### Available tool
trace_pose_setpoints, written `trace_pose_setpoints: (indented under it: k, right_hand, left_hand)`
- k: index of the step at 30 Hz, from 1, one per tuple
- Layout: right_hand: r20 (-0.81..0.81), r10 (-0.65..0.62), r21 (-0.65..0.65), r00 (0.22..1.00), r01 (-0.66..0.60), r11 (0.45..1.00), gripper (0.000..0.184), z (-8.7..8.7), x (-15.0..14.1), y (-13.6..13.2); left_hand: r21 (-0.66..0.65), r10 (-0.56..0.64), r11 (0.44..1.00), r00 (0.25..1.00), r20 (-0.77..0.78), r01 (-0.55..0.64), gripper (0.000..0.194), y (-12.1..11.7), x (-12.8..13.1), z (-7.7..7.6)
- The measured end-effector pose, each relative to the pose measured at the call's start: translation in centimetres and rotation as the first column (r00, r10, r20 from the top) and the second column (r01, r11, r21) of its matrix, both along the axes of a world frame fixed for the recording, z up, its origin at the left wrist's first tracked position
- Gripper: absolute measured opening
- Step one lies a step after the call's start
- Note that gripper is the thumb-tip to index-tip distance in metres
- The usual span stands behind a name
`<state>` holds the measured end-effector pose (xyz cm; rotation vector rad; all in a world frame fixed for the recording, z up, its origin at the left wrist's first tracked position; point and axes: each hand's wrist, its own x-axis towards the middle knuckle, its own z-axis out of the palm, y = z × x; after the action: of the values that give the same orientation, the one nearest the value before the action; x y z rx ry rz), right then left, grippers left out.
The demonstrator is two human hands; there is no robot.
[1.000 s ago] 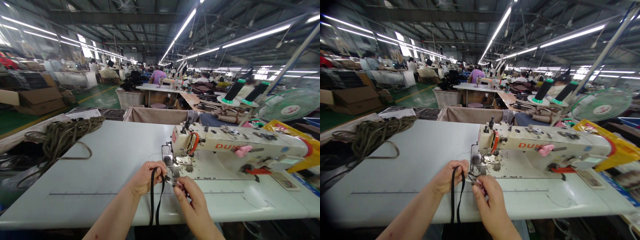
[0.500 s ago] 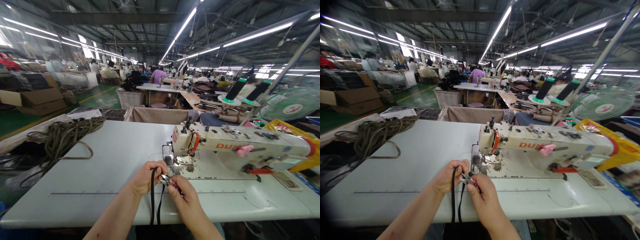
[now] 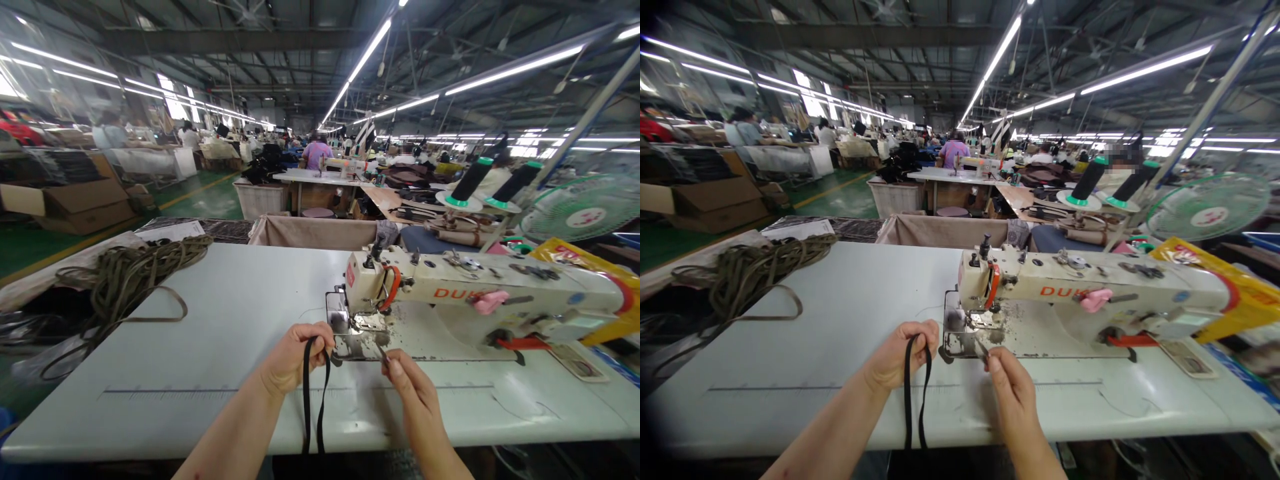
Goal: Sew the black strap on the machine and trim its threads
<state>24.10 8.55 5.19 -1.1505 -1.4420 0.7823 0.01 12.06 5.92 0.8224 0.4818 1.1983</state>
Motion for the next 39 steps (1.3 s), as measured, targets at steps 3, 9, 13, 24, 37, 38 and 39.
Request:
trace_pose_setpoints:
  k: [3, 9, 13, 24, 37, 38, 39]
  right_hand:
    - [-0.115, -0.167, -0.041, 0.979, 0.163, 0.986, 0.039, -0.6, 3.3, 1.0]
    - [-0.200, -0.355, 0.093, 0.913, 0.378, 0.921, 0.033, 2.6, 7.2, 3.3]
    - [-0.241, -0.373, 0.064, 0.896, 0.398, 0.915, 0.046, 5.1, 8.0, 5.4]
    - [0.192, -0.317, 0.196, 0.929, 0.280, 0.940, 0.022, 0.9, 4.5, 0.6]
    - [0.785, -0.001, 0.470, 0.619, -0.596, 0.651, 0.025, 3.3, -3.5, -2.7]
    - [0.774, 0.009, 0.475, 0.633, -0.590, 0.653, 0.026, 3.1, -3.3, -2.7]
    - [0.764, 0.011, 0.480, 0.645, -0.580, 0.658, 0.027, 3.1, -3.0, -2.6]
  left_hand:
    - [0.038, 0.015, 0.999, 0.998, -0.067, -0.013, 0.035, 0.0, 0.1, 0.0]
    - [0.035, -0.058, 0.997, 0.990, -0.130, 0.063, 0.033, -0.1, 0.0, -0.8]
    - [-0.029, -0.052, 0.998, 0.985, -0.166, 0.048, 0.038, -0.1, -0.3, -1.4]
    - [-0.096, -0.082, 0.994, 0.957, -0.280, 0.057, 0.049, -0.3, 0.1, -1.0]
    - [-0.086, -0.125, 0.992, 0.886, -0.447, 0.096, 0.045, -0.8, 0.5, -0.8]
    - [-0.078, -0.105, 0.994, 0.880, -0.463, 0.078, 0.046, -0.7, 0.5, -0.8]
    - [-0.061, -0.077, 0.997, 0.876, -0.477, 0.054, 0.046, -0.5, 0.5, -0.8]
